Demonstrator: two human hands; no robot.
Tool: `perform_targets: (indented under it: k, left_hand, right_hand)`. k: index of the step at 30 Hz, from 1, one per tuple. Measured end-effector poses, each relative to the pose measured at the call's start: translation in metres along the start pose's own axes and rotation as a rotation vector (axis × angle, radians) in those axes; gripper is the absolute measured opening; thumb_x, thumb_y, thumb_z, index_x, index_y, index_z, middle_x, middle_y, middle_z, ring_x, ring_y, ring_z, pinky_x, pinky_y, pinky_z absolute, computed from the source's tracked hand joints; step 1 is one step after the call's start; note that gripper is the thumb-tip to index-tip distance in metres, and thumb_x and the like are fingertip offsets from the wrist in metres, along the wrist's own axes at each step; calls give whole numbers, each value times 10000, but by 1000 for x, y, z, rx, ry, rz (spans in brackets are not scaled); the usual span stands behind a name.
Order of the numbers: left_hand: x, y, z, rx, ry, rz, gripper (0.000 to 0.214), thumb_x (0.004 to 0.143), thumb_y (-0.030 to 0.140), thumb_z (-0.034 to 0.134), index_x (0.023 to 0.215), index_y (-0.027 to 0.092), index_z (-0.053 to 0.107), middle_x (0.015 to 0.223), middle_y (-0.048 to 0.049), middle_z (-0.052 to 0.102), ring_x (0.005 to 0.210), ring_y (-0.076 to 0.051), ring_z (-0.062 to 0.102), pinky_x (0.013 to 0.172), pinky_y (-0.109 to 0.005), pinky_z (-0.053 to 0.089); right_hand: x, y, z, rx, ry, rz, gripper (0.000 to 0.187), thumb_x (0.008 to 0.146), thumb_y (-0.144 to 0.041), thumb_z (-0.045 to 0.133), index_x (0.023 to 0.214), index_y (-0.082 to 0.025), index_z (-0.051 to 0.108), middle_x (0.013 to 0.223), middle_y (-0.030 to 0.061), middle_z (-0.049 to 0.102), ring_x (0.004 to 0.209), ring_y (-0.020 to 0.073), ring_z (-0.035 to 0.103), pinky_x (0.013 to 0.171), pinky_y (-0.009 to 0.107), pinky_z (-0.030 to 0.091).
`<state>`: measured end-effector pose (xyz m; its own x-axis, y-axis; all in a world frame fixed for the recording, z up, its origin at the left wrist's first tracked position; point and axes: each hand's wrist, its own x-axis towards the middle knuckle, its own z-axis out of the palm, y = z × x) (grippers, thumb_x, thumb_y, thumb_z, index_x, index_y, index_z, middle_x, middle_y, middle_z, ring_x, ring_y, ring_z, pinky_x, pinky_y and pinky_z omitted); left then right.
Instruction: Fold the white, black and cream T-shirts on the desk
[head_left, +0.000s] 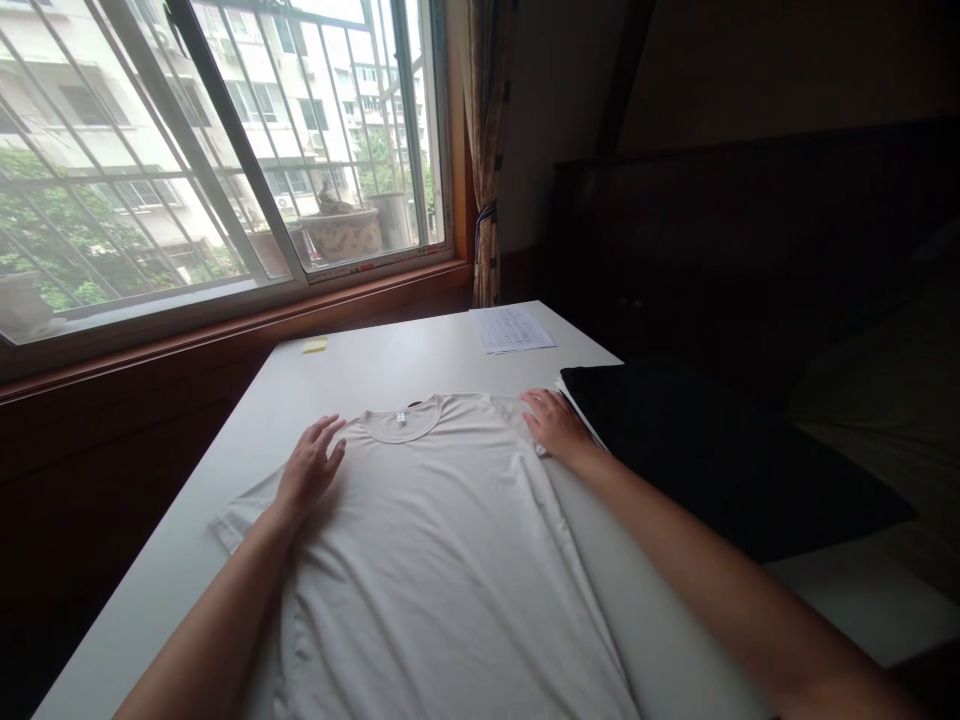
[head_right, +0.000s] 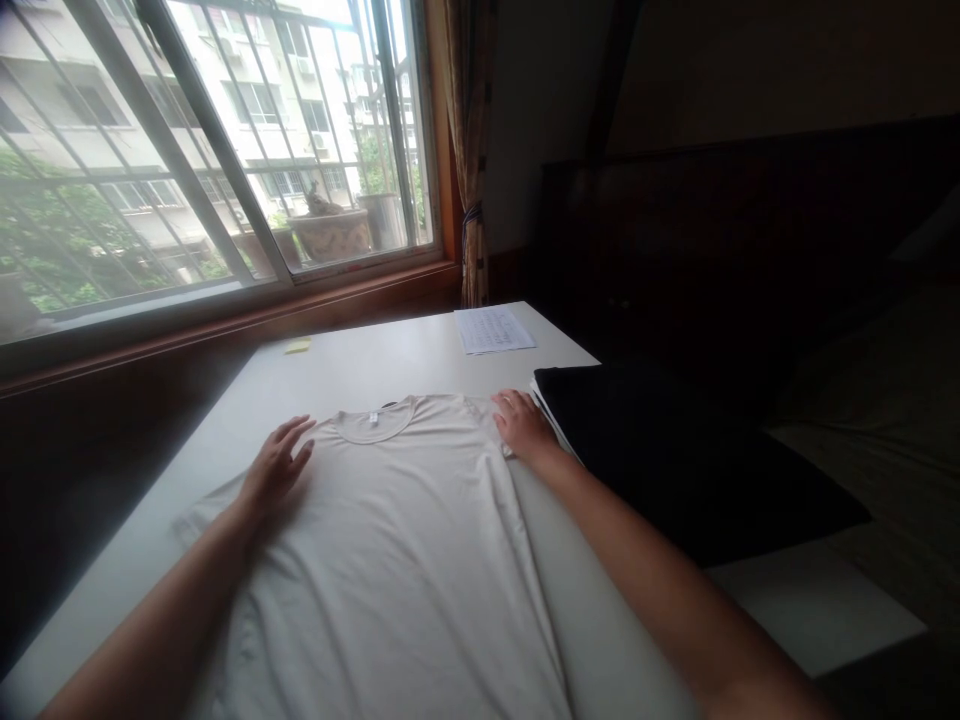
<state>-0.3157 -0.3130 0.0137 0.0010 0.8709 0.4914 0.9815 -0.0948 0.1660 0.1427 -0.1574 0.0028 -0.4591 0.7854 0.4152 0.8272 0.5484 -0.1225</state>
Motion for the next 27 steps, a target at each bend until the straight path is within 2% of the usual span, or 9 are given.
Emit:
perform_targets:
  k: [3,5,7,10,13,16,19,23,27]
  left_hand:
    - [-30,6,-31,13,51,-6,399,997,417,456,1306,209,599,1293,-124,628,1195,-291,591,1084,-494,450]
    - [-62,8,-51,25,14,-39,387,974,459,497,1254,225,625,1186,-110,658,1062,-287,640,1036,-515,478]
    - [-99,11,-68,-32,-44,-105,420,936,528,537,1200,219,642,1089,-101,684,952,-278,676,938,-489,540]
    - [-152,24,-83,-174,-120,-274,504,881,630,579,1164,221,660,956,-78,707,788,-239,700,716,-370,605]
    - [-189,49,-88,-235,-135,-382,530,839,662,614,1131,223,672,877,-57,707,719,-231,699,669,-349,613]
    - [-204,77,-87,-223,-99,-437,478,832,624,623,1099,229,663,888,-56,713,746,-239,710,712,-363,616]
    - [-205,94,-86,-232,-114,-482,438,852,563,593,1147,241,627,860,-39,709,732,-234,707,692,-351,605]
    - [-202,99,-92,-256,-164,-505,429,874,531,550,1206,260,574,780,-4,673,670,-223,684,673,-345,585]
    - [-200,98,-99,-311,-140,-602,519,844,608,546,1235,267,547,856,-20,676,677,-230,707,668,-356,587]
  right_hand:
    - [-28,-11,-20,94,44,42,256,959,-249,494,1111,-176,686,1123,148,687,1074,305,604,978,424,468]
    - [-49,-16,-33,207,-45,77,179,947,-278,508,947,-204,671,981,102,688,925,261,625,860,375,492]
    - [-70,-19,-45,302,-155,125,186,936,-339,525,841,-220,630,886,63,666,816,227,615,753,340,482]
    - [-96,-25,-56,400,-241,211,211,893,-398,570,779,-223,594,864,48,646,794,216,609,713,325,464]
    - [-113,-33,-62,488,-307,221,192,854,-397,595,785,-218,591,883,52,641,818,219,612,740,327,465]
    - [-124,-46,-67,510,-356,200,176,833,-383,589,773,-219,568,848,49,626,802,224,600,738,337,455]
    - [-132,-59,-76,530,-385,220,184,852,-389,550,763,-230,528,823,41,626,787,225,595,720,340,441]
    - [-142,-66,-83,629,-353,358,209,900,-455,493,849,-252,481,777,9,629,747,215,603,711,337,447]
    - [-151,-63,-76,817,-377,475,258,857,-484,527,962,-264,441,783,-7,640,702,205,629,641,314,467]
